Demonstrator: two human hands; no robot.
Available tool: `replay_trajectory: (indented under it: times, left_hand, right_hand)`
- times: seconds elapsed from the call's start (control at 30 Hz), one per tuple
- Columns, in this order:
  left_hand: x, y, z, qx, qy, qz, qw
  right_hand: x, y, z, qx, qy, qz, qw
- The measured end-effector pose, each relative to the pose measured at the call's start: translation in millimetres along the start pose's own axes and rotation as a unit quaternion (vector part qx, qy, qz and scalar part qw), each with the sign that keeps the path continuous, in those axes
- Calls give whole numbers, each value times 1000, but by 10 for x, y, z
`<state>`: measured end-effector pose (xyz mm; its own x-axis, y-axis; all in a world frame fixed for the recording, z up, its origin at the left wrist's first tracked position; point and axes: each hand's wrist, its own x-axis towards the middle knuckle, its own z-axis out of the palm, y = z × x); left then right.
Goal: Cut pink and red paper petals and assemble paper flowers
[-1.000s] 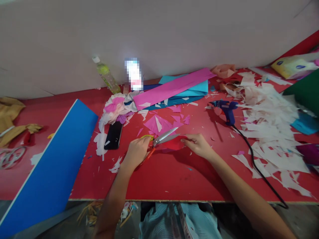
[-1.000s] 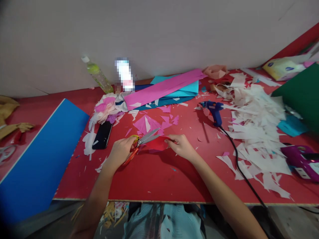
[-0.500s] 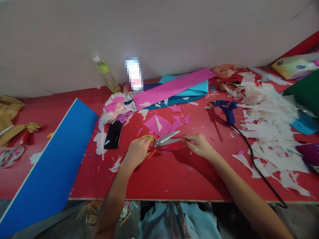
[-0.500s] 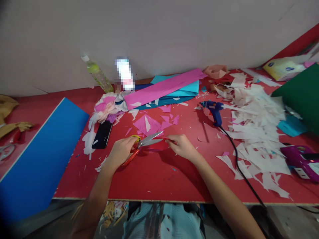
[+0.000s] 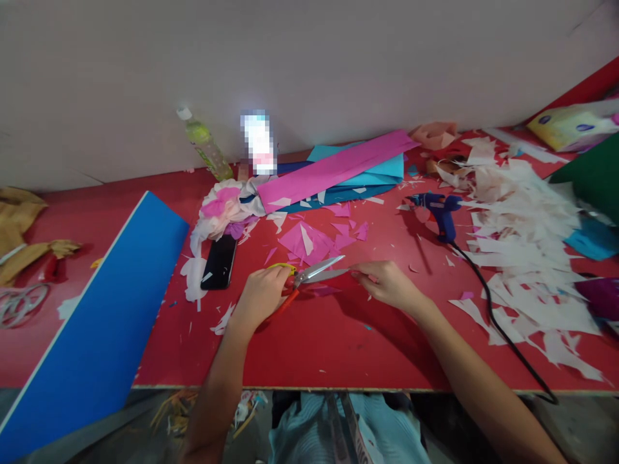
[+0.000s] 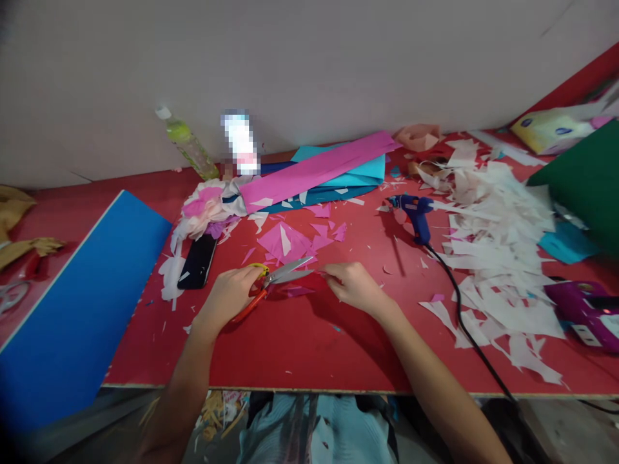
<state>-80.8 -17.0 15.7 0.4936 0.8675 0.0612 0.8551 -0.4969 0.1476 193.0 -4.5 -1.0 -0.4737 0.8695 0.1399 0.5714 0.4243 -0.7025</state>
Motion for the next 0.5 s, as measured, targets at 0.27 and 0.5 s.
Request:
replay_trajectory:
  times: [0.27, 0.5]
  left_hand:
    - [8, 9, 12, 1, -3, 5, 1000]
    - [15, 15, -3, 1, -8, 3, 1000]
  right_hand:
    - [4, 5, 1, -27, -11, -4, 1000]
    - [7, -5, 1, -17, -7, -12, 1000]
